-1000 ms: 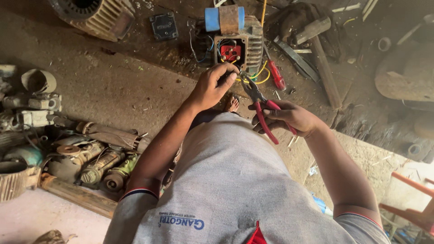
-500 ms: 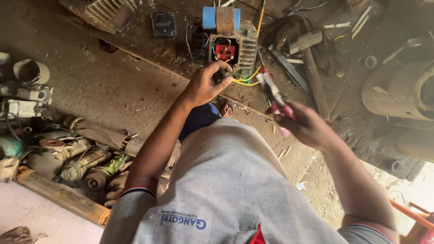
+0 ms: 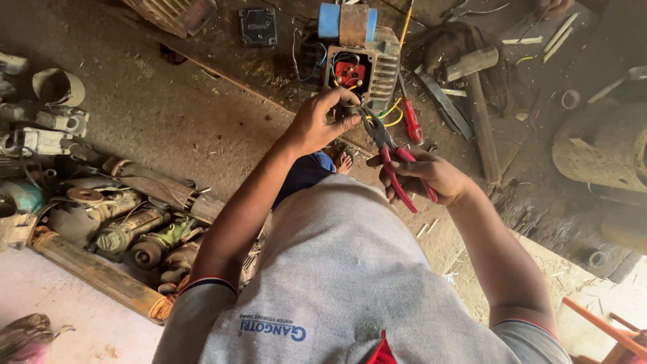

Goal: The person works on an electric motor placed on a workbench, using pliers and a screwdriver to adjust and connect wires inside the motor housing. The person repeatedly manipulates the wires and components within the motor's terminal box.

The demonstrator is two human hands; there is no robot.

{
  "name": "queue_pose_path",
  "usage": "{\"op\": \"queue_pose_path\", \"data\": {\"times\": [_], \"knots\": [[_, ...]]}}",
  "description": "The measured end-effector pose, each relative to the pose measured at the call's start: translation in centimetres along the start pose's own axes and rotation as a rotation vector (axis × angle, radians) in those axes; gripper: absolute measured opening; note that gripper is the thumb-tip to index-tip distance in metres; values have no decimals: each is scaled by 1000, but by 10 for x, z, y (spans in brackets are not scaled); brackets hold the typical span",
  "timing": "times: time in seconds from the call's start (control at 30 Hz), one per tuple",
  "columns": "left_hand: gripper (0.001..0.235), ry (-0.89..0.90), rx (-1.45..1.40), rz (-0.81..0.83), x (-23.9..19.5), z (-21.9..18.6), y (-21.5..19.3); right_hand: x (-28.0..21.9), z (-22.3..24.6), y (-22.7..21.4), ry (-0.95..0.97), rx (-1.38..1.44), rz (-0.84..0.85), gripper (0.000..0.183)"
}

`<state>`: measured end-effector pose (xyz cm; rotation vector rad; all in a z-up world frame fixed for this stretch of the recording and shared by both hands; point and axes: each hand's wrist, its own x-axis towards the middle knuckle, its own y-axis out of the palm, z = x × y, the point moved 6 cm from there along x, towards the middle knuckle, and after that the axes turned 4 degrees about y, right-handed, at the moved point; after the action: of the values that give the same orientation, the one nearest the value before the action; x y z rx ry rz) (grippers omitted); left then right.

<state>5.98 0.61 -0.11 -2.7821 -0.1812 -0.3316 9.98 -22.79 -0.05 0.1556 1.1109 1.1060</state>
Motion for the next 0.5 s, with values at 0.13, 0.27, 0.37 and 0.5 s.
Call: {"op": "queue_pose_path", "data": {"times": [0.13, 0.27, 0.37, 0.5], "knots": [[25, -48, 23, 45, 0, 3, 3, -4, -2, 17, -52, -409, -161, 27], [31, 60, 46, 23, -1, -5, 3, -36, 39, 41, -556, -1858, -1058, 34], [32, 59, 26, 8, -2, -4, 2, -44, 45, 46, -644, -1854, -1076, 39], [38, 56, 54, 31, 4, 0, 4, -35, 29, 11, -145, -1347, -704, 46]]}}
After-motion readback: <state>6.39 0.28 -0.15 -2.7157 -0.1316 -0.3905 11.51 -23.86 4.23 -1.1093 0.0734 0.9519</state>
